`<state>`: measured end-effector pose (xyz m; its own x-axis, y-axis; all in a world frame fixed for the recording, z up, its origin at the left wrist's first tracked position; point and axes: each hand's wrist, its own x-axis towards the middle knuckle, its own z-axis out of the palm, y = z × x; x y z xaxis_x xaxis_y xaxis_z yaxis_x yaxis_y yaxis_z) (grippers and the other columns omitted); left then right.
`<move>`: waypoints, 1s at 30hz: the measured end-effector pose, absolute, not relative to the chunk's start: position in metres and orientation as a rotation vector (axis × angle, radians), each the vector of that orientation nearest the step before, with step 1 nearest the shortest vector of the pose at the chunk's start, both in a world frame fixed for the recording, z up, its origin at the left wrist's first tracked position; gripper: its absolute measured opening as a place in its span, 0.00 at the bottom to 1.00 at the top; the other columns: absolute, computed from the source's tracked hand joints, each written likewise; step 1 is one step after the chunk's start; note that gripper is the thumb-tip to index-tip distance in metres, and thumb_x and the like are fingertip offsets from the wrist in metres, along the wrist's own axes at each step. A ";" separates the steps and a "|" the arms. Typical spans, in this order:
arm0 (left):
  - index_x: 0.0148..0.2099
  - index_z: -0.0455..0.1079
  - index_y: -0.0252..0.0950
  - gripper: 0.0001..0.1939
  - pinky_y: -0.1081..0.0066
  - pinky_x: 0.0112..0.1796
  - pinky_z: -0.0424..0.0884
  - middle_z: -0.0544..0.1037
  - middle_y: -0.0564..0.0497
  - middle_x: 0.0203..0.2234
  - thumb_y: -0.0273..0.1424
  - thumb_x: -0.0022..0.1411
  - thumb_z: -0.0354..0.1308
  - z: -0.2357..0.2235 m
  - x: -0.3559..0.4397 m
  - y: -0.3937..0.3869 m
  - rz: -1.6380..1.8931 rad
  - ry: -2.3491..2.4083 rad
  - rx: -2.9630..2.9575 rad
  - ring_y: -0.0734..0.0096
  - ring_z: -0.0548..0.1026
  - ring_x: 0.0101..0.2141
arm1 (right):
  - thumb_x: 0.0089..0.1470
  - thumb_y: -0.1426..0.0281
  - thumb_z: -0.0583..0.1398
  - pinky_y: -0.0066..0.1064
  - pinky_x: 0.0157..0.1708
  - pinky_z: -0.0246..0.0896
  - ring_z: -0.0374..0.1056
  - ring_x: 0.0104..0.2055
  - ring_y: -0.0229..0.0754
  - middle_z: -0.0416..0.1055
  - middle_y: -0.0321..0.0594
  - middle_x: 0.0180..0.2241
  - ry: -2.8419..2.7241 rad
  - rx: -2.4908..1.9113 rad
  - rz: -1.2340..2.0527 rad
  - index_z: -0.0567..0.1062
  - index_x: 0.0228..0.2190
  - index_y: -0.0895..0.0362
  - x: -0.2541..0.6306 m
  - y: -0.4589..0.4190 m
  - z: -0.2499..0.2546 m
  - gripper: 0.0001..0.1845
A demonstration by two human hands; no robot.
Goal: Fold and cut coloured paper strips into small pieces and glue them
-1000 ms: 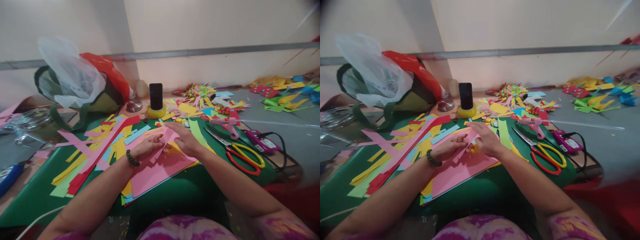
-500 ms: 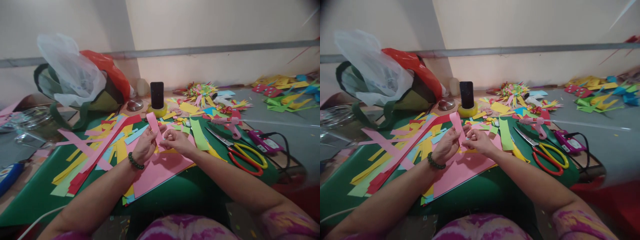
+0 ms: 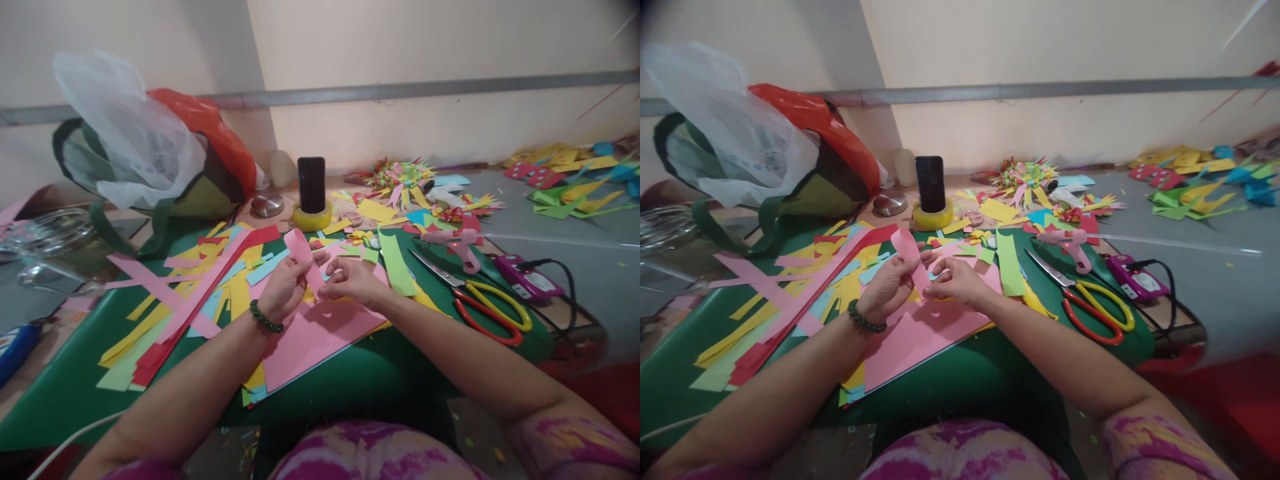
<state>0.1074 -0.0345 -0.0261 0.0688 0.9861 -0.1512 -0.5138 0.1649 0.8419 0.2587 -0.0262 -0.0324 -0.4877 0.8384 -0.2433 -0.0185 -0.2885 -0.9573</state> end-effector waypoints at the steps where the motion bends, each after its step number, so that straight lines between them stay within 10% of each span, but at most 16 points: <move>1: 0.35 0.74 0.32 0.10 0.65 0.49 0.70 0.82 0.46 0.33 0.25 0.48 0.67 -0.026 0.107 -0.035 1.294 0.864 0.683 0.61 0.77 0.45 | 0.31 0.74 0.69 0.28 0.27 0.66 0.73 0.24 0.38 0.74 0.31 0.18 -1.346 -1.056 1.847 0.63 0.28 0.55 0.259 -0.026 -0.032 0.22; 8: 0.30 0.72 0.32 0.12 0.73 0.32 0.72 0.77 0.53 0.23 0.27 0.43 0.70 -0.022 0.101 -0.033 1.280 1.024 0.681 0.73 0.75 0.26 | 0.34 0.74 0.64 0.25 0.23 0.60 0.67 0.21 0.35 0.69 0.28 0.18 -1.477 -1.132 1.542 0.64 0.29 0.55 0.278 -0.012 -0.021 0.17; 14: 0.46 0.73 0.38 0.25 0.67 0.52 0.65 0.78 0.48 0.46 0.31 0.43 0.71 -0.002 0.075 -0.030 1.361 1.231 1.220 0.60 0.70 0.53 | 0.37 0.74 0.61 0.24 0.22 0.55 0.60 0.22 0.32 0.62 0.26 0.20 -1.815 -0.964 1.447 0.64 0.31 0.55 0.299 -0.006 -0.012 0.15; 19: 0.53 0.73 0.38 0.37 0.59 0.54 0.62 0.72 0.40 0.55 0.47 0.41 0.70 0.010 0.065 -0.037 0.687 0.696 1.265 0.46 0.64 0.59 | 0.40 0.76 0.60 0.23 0.23 0.52 0.57 0.24 0.31 0.61 0.28 0.24 -2.236 -0.660 1.515 0.66 0.30 0.55 0.303 -0.019 0.001 0.11; 22: 0.51 0.74 0.35 0.36 0.59 0.48 0.68 0.76 0.37 0.50 0.57 0.49 0.59 0.003 0.075 -0.040 0.605 0.635 1.121 0.47 0.73 0.50 | 0.42 0.71 0.63 0.22 0.22 0.50 0.55 0.23 0.30 0.60 0.27 0.23 -2.197 -0.553 1.673 0.64 0.29 0.55 0.307 -0.020 0.007 0.12; 30: 0.29 0.76 0.32 0.15 0.68 0.35 0.72 0.81 0.44 0.25 0.41 0.54 0.65 -0.014 0.106 -0.056 0.460 0.900 1.288 0.63 0.78 0.29 | 0.43 0.72 0.61 0.24 0.22 0.50 0.55 0.23 0.31 0.58 0.27 0.21 -2.232 -0.782 1.271 0.64 0.29 0.55 0.294 -0.019 -0.006 0.10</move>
